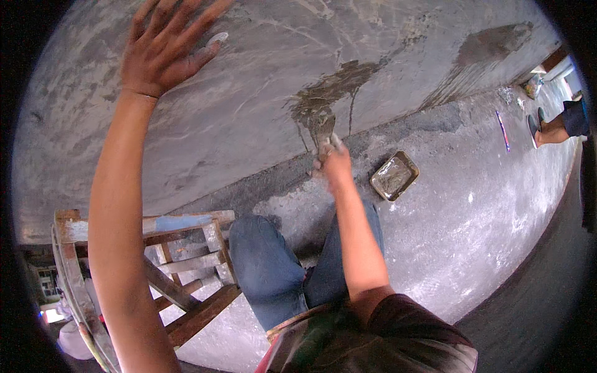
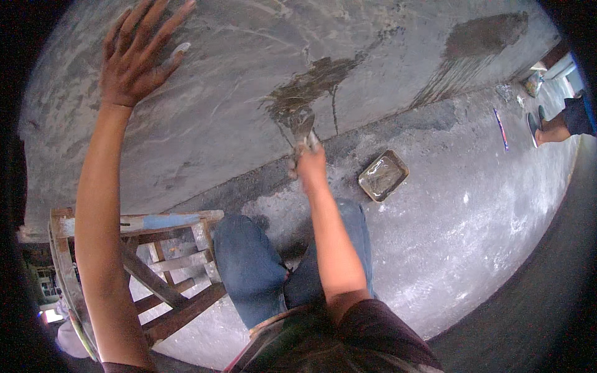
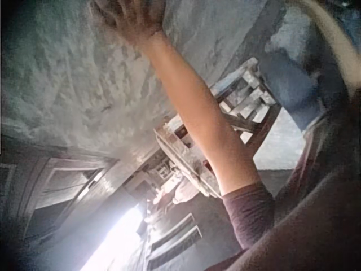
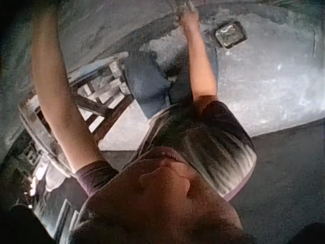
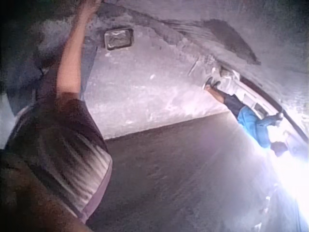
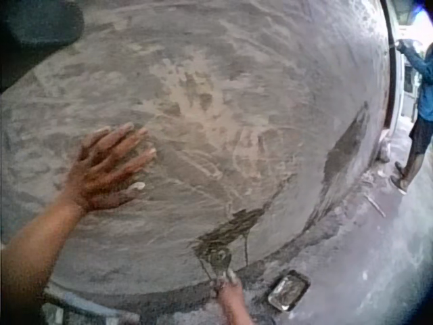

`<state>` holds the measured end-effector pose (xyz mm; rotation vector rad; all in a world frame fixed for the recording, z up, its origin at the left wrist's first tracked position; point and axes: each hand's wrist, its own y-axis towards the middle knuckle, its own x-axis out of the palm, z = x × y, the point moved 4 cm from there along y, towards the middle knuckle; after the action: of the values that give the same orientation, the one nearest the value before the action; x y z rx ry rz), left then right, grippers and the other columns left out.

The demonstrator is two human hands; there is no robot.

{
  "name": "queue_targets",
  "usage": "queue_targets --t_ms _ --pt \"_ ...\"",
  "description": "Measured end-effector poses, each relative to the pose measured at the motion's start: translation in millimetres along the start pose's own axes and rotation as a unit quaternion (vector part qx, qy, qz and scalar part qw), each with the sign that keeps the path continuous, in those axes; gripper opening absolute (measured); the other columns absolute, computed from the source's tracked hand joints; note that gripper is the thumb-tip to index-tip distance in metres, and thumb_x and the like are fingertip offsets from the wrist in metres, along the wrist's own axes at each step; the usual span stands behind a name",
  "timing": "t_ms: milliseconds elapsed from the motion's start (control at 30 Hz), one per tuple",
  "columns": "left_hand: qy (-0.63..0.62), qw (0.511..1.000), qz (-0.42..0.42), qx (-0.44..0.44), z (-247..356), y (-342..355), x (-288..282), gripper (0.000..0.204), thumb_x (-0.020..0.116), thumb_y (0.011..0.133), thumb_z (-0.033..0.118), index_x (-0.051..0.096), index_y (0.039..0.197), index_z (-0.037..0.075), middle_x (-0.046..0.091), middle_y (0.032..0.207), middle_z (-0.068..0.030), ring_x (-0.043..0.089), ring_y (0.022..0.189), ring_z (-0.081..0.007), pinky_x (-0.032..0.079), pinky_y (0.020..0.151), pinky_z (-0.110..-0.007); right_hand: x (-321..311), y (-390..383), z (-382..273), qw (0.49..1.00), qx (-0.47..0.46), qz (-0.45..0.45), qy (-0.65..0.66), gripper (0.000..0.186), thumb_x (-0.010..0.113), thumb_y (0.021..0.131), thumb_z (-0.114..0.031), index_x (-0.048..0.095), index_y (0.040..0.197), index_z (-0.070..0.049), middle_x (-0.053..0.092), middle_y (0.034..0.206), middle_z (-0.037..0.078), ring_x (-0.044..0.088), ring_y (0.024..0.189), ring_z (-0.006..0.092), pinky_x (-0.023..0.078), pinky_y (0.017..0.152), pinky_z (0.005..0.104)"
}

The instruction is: The person applies plaster to a concrete wall using a trowel and a container. They scoop plaster from the container and spread it onto the wall surface, smoothing it out with the trowel. Another person is visible in the background, also working on the wall.

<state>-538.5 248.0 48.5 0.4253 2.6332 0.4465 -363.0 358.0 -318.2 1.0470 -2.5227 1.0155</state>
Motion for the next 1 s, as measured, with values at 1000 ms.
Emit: queue_targets --t_ms 1000 --pt "0.015 1.0 0.007 -0.001 -0.7 1.8 -4.6 0.046 0.037 0.112 0.047 0.059 0.146 0.026 0.051 0.159 -0.0027 0.039 0.152 -0.0218 0.026 0.127 -0.045 -16.9 -86.7 -160.3 0.992 -0.008 -0.1 0.08 0.023 0.049 0.102 -0.008 0.059 0.123 -0.004 0.058 0.083 0.005 0.044 0.052 0.0113 0.029 0.039 0.0268"
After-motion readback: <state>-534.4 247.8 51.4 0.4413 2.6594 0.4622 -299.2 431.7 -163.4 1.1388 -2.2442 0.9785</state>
